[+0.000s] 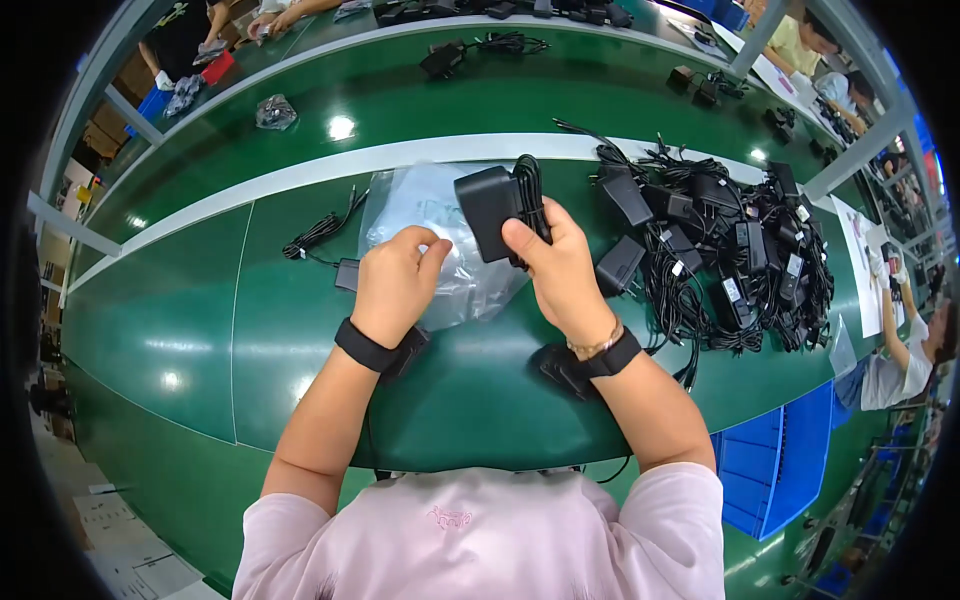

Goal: The person picks up a power adapter and a cable, wraps the cable around the adapter, and places the unit into a plastic bag, repeating this process for several units.

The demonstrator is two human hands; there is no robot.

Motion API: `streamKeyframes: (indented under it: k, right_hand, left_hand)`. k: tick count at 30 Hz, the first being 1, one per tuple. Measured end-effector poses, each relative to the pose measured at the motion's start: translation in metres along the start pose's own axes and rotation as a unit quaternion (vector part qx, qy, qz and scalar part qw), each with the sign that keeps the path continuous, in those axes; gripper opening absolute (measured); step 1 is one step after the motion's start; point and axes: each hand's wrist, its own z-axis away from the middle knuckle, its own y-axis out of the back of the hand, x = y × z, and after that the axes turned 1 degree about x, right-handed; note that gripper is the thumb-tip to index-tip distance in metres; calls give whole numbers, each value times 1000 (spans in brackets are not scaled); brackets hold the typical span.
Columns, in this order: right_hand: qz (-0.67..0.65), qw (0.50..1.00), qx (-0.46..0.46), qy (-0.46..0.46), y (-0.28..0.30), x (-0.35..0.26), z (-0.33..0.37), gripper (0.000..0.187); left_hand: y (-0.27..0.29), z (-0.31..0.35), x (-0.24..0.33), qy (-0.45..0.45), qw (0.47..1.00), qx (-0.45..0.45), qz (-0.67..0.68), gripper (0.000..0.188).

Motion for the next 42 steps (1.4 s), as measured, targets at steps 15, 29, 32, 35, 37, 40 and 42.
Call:
streamKeyframes:
  k: [15, 29, 32, 35, 37, 40, 42]
  right_hand:
    - [611, 731, -132, 273, -32, -4, 16, 46]
    - [155, 949, -58, 267, -55, -16, -3, 22]
    - [326, 864, -111, 366, -53, -7, -5, 20]
    - [134, 983, -114, 56, -54, 7, -20, 19]
    - [59, 988, -141, -7, -54, 7, -23, 18]
    - [-86, 970, -181, -137, -56, 4, -29, 16]
    - [-112, 966, -189, -135, -56, 6, -35, 23]
  left_hand:
    - [12, -8, 20, -115, 985, 64, 110, 13]
    - [16, 0, 60, -214, 952, 210, 55, 11]
    - [18, 1, 68, -233, 945, 227, 30, 9]
    - [21, -1, 61, -150, 976, 160, -18, 10]
    - [23, 4, 60, -137, 976, 167, -38, 11]
    - [28, 8, 60, -115, 975, 176, -72, 11]
    - [33, 6, 60, -134, 971, 179, -79, 12]
